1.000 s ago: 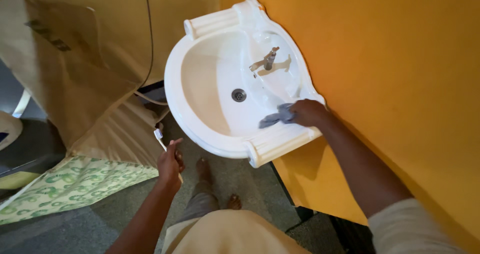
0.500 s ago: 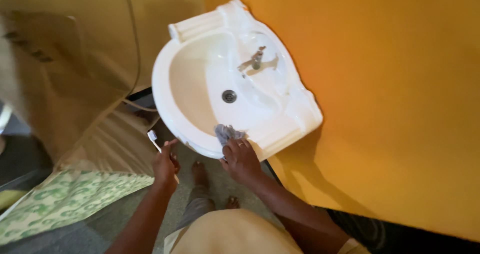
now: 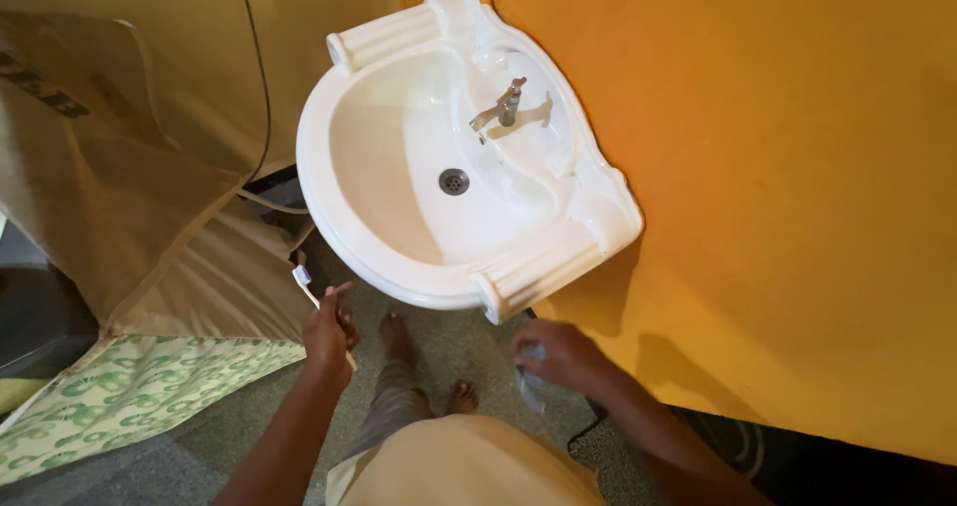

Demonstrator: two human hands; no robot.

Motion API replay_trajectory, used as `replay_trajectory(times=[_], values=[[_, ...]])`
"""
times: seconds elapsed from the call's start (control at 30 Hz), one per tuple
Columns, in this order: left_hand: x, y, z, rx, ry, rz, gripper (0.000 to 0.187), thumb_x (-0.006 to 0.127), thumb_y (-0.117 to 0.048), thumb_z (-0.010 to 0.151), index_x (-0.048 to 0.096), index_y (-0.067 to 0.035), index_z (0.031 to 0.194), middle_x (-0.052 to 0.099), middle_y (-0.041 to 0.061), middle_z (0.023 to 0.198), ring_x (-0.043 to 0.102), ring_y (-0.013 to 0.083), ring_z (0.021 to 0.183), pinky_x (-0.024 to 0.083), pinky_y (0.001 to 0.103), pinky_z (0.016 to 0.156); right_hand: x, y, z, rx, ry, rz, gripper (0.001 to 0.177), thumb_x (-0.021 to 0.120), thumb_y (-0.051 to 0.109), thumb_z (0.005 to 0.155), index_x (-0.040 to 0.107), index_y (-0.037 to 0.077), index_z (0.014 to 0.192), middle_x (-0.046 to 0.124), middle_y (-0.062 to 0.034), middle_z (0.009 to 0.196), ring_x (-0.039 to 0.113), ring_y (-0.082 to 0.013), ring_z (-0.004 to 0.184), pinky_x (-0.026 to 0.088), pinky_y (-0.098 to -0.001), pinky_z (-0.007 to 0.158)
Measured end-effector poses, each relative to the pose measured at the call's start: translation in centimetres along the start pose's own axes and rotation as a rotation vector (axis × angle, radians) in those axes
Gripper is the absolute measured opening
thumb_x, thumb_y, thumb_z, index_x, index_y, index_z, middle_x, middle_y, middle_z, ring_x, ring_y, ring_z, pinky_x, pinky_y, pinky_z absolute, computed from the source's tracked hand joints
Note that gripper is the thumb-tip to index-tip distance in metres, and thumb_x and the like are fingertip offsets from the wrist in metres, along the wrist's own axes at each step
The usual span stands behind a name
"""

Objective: The person washes their hands under running water, then uses a cloth to wipe the sink basin and faucet. They also use a toothbrush to scrub the sink surface and the drain area before wiping it down again with the cloth.

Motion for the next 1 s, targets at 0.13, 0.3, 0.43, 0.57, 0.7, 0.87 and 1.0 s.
replay_trajectory(times=[0.13,0.3,0.43,0.57,0.7,0.87,1.0], values=[[0.4,-0.2,0.2,0.021,0.02,-0.019,0.043,0.048,-0.04,0.107,0.069,-0.008,0.127,0.04,-0.003,0.067,0.029,0.0088,0.051,0.025,0.029,0.047,-8.0,0.6,-0.4,-0.057,-0.403,0.516,0.016,0.074,0.02,0.089,0.07,0.012,0.102,0.074,-0.0061,0.091,0.074,-0.0163,0.08,0.065,-0.0331,0.072],[1.8,-0.6,0.6,0.014,0.042,-0.036,0.042,0.048,-0.041,0.106,0.069,-0.008,0.124,0.04,-0.003,0.068,0.03,0.0089,0.052,0.026,0.029,0.048,-9.5,5.3,4.6,-0.099,-0.562,0.715,0.024,0.072,0.019,0.092,0.065,0.01,0.114,0.074,-0.0074,0.101,0.072,-0.0214,0.084,0.062,-0.0405,0.073],[2.6,-1.0,0.5,0.048,0.07,-0.038,0.042,0.049,-0.042,0.107,0.068,-0.008,0.123,0.038,-0.002,0.067,0.027,0.0094,0.052,0.025,0.03,0.048,-2.9,11.1,7.4,-0.179,-0.35,-0.369,0.044,0.063,0.018,0.092,0.057,-0.002,0.131,0.066,-0.0229,0.125,0.061,-0.0346,0.12,0.04,-0.0505,0.111],[1.6,-1.1,0.1,0.022,0.025,-0.043,0.043,0.048,-0.042,0.106,0.068,-0.009,0.126,0.041,-0.004,0.069,0.032,0.0071,0.054,0.028,0.027,0.049,1.4,11.9,8.5,-0.309,-0.398,-1.001,0.06,0.052,0.013,0.093,0.039,-0.018,0.143,0.045,-0.0384,0.145,0.038,-0.0421,0.146,0.02,-0.052,0.121],[0.9,-1.2,-0.2,0.037,0.04,-0.04,0.043,0.047,-0.042,0.107,0.069,-0.01,0.126,0.038,-0.003,0.067,0.028,0.0087,0.051,0.024,0.028,0.047,3.2,9.5,7.5,-0.475,-0.476,-0.977,0.057,0.055,0.012,0.091,0.048,-0.016,0.14,0.051,-0.0363,0.146,0.045,-0.0398,0.141,0.027,-0.0495,0.121],[0.5,-0.8,-0.6,0.031,0.012,-0.01,0.042,0.048,-0.041,0.107,0.069,-0.01,0.126,0.035,-0.002,0.066,0.027,0.0096,0.05,0.024,0.029,0.046,4.2,6.0,5.8,-0.711,-0.565,-0.65,0.032,0.06,0.007,0.096,0.066,0.0,0.126,0.07,-0.0235,0.126,0.068,-0.0328,0.119,0.047,-0.049,0.107],[1.0,-0.4,-1.0,0.027,0.029,-0.007,0.042,0.049,-0.04,0.107,0.069,-0.009,0.127,0.037,-0.003,0.067,0.029,0.0081,0.051,0.025,0.028,0.046,8.5,3.0,6.0,-0.48,-0.252,-0.618,0.015,0.062,0.012,0.101,0.071,0.005,0.111,0.075,-0.0212,0.108,0.073,-0.0306,0.1,0.06,-0.0438,0.086]])
Point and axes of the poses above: each hand's wrist, its own z-axis towards the middle knuckle, its own x-axis out of the palm, y = z × x, the point moved 9 cm from there along z, towards the middle knuckle
